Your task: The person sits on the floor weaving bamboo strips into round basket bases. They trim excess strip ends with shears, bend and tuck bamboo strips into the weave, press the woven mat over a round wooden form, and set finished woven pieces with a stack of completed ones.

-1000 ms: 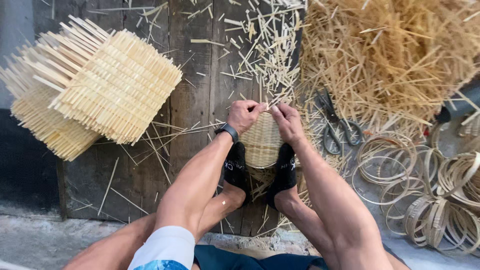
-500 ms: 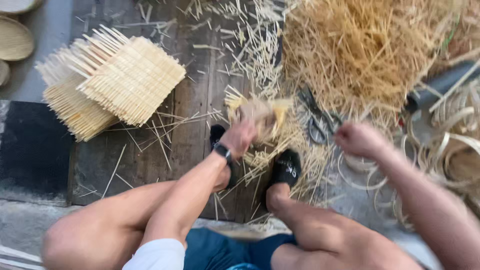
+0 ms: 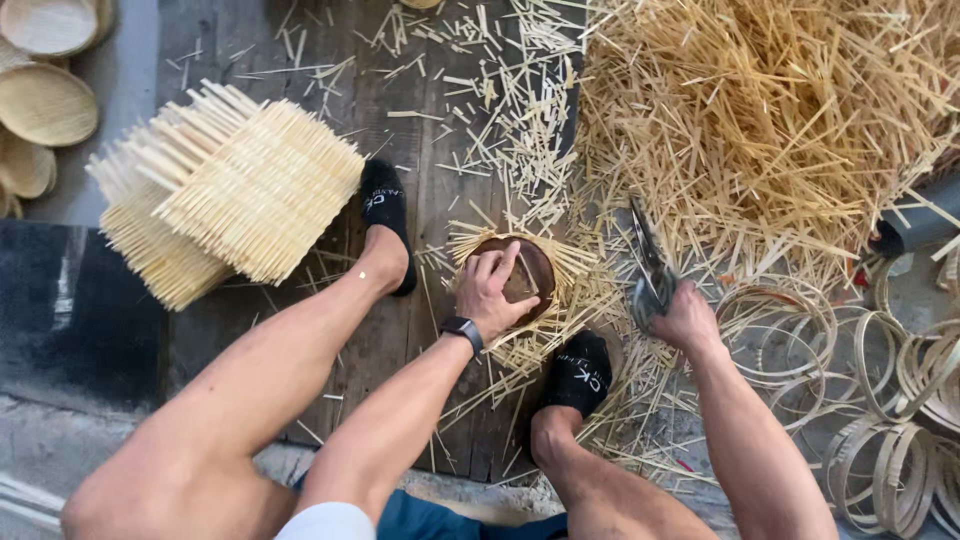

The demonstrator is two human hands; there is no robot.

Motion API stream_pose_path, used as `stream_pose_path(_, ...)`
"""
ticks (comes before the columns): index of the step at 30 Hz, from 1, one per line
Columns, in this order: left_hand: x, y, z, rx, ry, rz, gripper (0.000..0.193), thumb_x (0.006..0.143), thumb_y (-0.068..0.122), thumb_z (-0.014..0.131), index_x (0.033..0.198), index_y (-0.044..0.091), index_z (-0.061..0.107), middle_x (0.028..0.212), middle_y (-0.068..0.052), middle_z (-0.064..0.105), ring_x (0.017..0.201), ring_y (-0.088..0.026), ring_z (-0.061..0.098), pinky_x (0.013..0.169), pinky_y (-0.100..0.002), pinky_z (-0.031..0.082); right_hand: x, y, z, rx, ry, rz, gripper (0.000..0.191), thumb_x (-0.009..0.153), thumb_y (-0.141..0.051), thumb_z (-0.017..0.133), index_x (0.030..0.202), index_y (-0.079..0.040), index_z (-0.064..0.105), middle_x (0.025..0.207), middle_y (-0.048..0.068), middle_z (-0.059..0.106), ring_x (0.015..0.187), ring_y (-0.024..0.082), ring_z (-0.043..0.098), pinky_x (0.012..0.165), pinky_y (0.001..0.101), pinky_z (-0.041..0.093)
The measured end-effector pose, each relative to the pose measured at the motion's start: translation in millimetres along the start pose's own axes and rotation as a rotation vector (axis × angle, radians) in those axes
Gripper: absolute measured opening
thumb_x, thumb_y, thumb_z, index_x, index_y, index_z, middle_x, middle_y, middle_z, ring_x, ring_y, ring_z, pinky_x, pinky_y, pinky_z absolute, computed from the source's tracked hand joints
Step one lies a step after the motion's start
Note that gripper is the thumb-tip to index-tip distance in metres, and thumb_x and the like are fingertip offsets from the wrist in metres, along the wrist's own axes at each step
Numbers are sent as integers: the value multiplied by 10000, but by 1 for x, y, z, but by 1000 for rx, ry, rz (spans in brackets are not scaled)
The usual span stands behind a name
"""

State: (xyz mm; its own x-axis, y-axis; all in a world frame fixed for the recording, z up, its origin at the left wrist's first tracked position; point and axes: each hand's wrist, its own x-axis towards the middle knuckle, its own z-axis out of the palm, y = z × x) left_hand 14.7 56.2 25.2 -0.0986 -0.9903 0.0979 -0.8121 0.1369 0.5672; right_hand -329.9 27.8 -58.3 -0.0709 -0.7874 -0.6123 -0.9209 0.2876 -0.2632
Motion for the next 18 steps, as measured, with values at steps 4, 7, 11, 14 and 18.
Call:
stream_pose_path(4, -2, 4, -5, -81, 47, 108, 933, 644, 334, 901, 1479, 173, 517, 1248, -62, 600, 1131, -312, 548, 999, -484, 451, -22, 8, -4, 586, -379, 34, 576, 758, -140, 688, 1304, 5, 574, 1004, 240, 735, 875, 322, 687, 768, 439, 576)
stream_pose_path(7, 9, 1, -2, -101, -123, 164, 922, 678, 322, 899, 1500, 178, 507, 1264, -58, 592, 1161, -317, 537, 1022, -487, 457, -57, 0, -2, 782, -296, -18, 564, 739, -257, 830, 1185, 23, 629, 915, 96, 721, 782, 159, 682, 667, 320, 561)
stream_pose_path(11, 21, -12, -8, -1, -313, 334, 966, 624, 257, 891, 1509, 192, 510, 1377, -80, 555, 1276, -338, 502, 1105, -497, 429, -95, -44, -4, 998, -103, 73, 488, 849, -395, 821, 1043, 28, 673, 769, 57, 626, 581, 129, 550, 472, 277, 455)
stream_pose_path(14, 7, -5, -10, 62, -105, 234, 1080, 512, 365, 916, 1466, 126, 469, 1432, -237, 436, 1315, -436, 434, 1110, -561, 376, -123, -82, -3, 1330, 55, -257, 471, 851, -432, 823, 1002, -30, 630, 771, -10, 634, 580, 58, 571, 458, 225, 483)
stream_pose_path(18, -14, 10, 3, -95, -4, -125, 1009, 632, 346, 912, 1486, 85, 443, 1435, -273, 406, 1299, -483, 426, 1100, -548, 407, -127, -123, 5, 1057, -186, -12, 461, 856, -456, 796, 921, -12, 687, 661, 18, 609, 505, 105, 576, 438, 258, 493)
